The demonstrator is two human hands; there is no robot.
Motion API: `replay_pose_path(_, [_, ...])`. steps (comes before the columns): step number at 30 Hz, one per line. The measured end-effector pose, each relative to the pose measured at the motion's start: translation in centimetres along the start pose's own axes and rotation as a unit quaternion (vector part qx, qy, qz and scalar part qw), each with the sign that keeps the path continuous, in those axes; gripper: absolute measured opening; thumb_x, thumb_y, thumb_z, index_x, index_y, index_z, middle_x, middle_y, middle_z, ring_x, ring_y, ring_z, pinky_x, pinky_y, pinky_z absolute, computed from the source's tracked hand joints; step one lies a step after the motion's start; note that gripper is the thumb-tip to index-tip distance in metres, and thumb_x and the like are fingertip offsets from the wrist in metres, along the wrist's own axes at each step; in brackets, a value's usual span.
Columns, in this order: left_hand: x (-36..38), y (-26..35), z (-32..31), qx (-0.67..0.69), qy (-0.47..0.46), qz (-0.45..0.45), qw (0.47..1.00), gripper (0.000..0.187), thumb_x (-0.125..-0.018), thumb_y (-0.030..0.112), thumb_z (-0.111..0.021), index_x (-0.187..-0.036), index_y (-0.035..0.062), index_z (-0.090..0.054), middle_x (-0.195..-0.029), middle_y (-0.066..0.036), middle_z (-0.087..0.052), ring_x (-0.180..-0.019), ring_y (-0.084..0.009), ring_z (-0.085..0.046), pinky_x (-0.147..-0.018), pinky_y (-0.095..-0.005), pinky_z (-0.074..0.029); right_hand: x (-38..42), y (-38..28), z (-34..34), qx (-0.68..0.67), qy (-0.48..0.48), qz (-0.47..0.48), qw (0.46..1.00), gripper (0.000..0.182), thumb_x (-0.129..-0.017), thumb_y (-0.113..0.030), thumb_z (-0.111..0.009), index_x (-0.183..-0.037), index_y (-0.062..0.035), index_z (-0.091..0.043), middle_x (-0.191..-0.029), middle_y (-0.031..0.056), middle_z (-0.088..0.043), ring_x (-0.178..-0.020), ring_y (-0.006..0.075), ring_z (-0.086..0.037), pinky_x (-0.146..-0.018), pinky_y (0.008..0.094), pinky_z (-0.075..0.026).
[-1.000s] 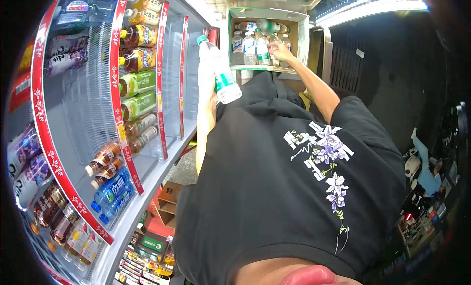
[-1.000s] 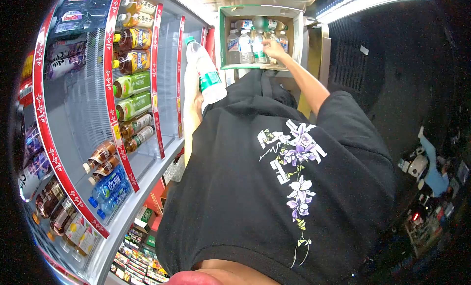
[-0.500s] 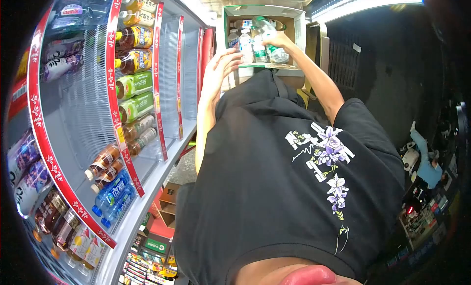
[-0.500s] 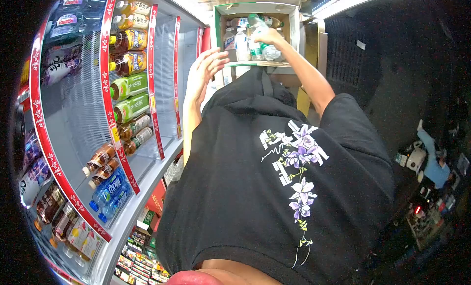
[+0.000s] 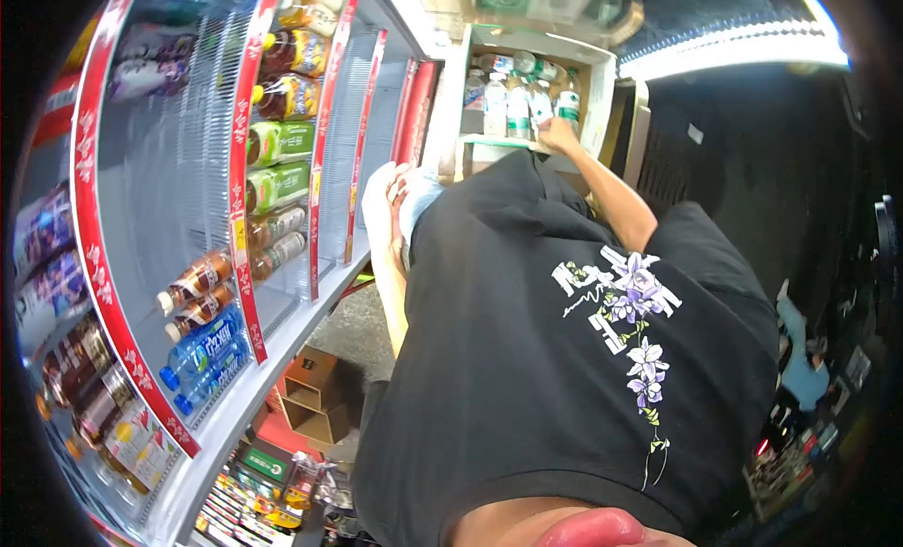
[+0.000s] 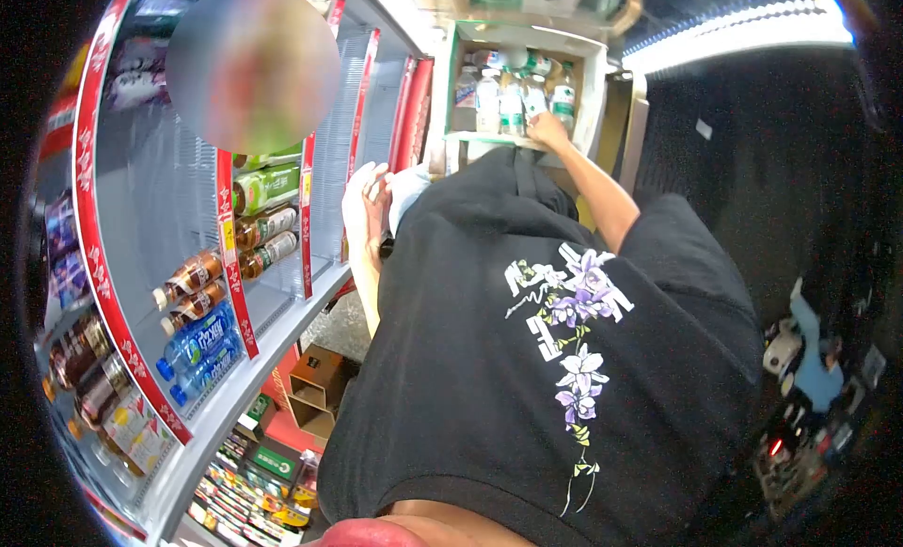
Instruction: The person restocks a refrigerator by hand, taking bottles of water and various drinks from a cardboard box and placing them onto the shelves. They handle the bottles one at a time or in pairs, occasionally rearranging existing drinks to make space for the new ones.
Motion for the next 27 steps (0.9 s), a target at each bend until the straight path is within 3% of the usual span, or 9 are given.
replay_pose_path(3, [0.5,0.7,2.4,-0.026,0.017,-0.073,0.997,0.036,-0.094,0.021,-0.069,-0.122,-0.0006,-0.063,-0.113,-0.012,-0.072,-0.095,-0.0198,-0.068,-0.086,-0.0321,-0.053,1.2,-4.6,-0.3,0.0,0.055,0.11,0.992,0.031,-0.086,-0.026,-0.063,-0.101,-0.0008,-0.071,-0.102,0.0242,-0.072,-0.099,0.0425,-0.068,-0.084,0.0499,-0.053])
replay_pose_path(6, [1.8,4.6,3.2,-0.094,0.063,-0.159,0.981,0.033,-0.094,0.014,-0.069,-0.124,0.0009,-0.062,-0.111,-0.011,-0.073,-0.093,-0.0174,-0.07,-0.085,-0.0285,-0.053,4.6,-13.4,2.7,-0.107,0.074,0.223,0.966,0.022,-0.09,-0.018,-0.067,-0.105,-0.004,-0.073,-0.101,0.0162,-0.075,-0.099,0.029,-0.073,-0.089,0.0414,-0.055])
replay_pose_path(11, [6.9,16.3,1.1,-0.17,0.124,-0.35,0.913,0.02,-0.097,0.001,-0.059,-0.116,0.0004,-0.064,-0.104,-0.01,-0.073,-0.096,-0.0155,-0.069,-0.088,-0.0293,-0.054,9.4,-31.5,8.0,-0.179,0.006,0.393,0.902,0.02,-0.091,-0.006,-0.065,-0.109,-0.0025,-0.073,-0.098,0.013,-0.077,-0.087,0.0221,-0.075,-0.083,0.0333,-0.057])
replay_pose_path(14, [12.6,24.2,-0.4,-0.269,0.219,-0.48,0.806,0.019,-0.092,-0.003,-0.063,-0.11,0.0016,-0.067,-0.103,-0.01,-0.072,-0.096,-0.0169,-0.069,-0.087,-0.0307,-0.055,12.4,-42.4,11.0,-0.227,-0.023,0.491,0.841,0.018,-0.093,-0.001,-0.065,-0.109,-0.0008,-0.072,-0.095,0.0113,-0.075,-0.088,0.0194,-0.074,-0.082,0.0327,-0.057])
replay_pose_path(18, [24.0,35.1,-3.6,-0.374,0.352,-0.709,0.484,0.037,-0.077,-0.007,-0.068,-0.113,0.0005,-0.067,-0.116,-0.018,-0.066,-0.109,-0.0359,-0.063,-0.1,-0.0429,-0.05,23.5,-58.9,19.3,-0.254,0.027,0.65,0.716,0.024,-0.09,0.006,-0.067,-0.112,-0.0011,-0.07,-0.1,0.0114,-0.072,-0.089,0.02,-0.071,-0.081,0.0303,-0.056])
replay_pose_path(21, [28.6,41.1,-5.2,-0.445,0.513,-0.656,0.33,0.055,-0.077,0.006,-0.075,-0.13,0.009,-0.063,-0.144,-0.022,-0.049,-0.137,-0.0404,-0.039,-0.116,-0.0522,-0.029,32.6,-68.6,24.4,-0.29,0.053,0.758,0.581,0.035,-0.088,0.005,-0.068,-0.122,-0.002,-0.065,-0.11,0.0115,-0.069,-0.092,0.0197,-0.07,-0.083,0.0304,-0.056])
replay_pose_path(22, [29.2,42.9,-5.4,-0.452,0.537,-0.648,0.294,0.059,-0.08,0.013,-0.075,-0.137,0.0178,-0.061,-0.149,-0.025,-0.045,-0.142,-0.043,-0.032,-0.118,-0.054,-0.025,34.5,-71.6,25.0,-0.274,0.034,0.768,0.578,0.043,-0.087,0.002,-0.069,-0.129,-0.0035,-0.062,-0.117,0.0141,-0.067,-0.097,0.0219,-0.069,-0.083,0.0317,-0.057])
replay_pose_path(25, [29.6,47.2,-6.3,-0.493,0.573,-0.614,0.226,0.054,-0.088,0.025,-0.07,-0.141,0.0274,-0.059,-0.152,-0.03,-0.041,-0.147,-0.0448,-0.026,-0.12,-0.0556,-0.02,40.6,-78.2,27.6,-0.252,0.13,0.831,0.479,0.071,-0.083,-0.008,-0.073,-0.148,-0.0049,-0.045,-0.128,0.0214,-0.06,-0.107,0.0364,-0.063,-0.101,0.041,-0.05])
replay_pose_path(27, [28.3,49.2,-6.4,-0.529,0.577,-0.587,0.209,0.047,-0.095,0.032,-0.063,-0.142,0.03,-0.06,-0.154,-0.032,-0.039,-0.149,-0.0437,-0.025,-0.121,-0.0579,-0.016,40.8,-82.3,27.2,-0.251,0.143,0.812,0.508,0.086,-0.08,-0.015,-0.077,-0.154,-0.0057,-0.034,-0.128,0.0261,-0.059,-0.111,0.0428,-0.063,-0.1,0.0469,-0.052])
Point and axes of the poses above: each hand's wrist, its own x-axis away from the middle knuckle, its own z-axis out of the back of the hand, y = z × x, the point moved 9 cm from there along -x, towards the middle knuckle
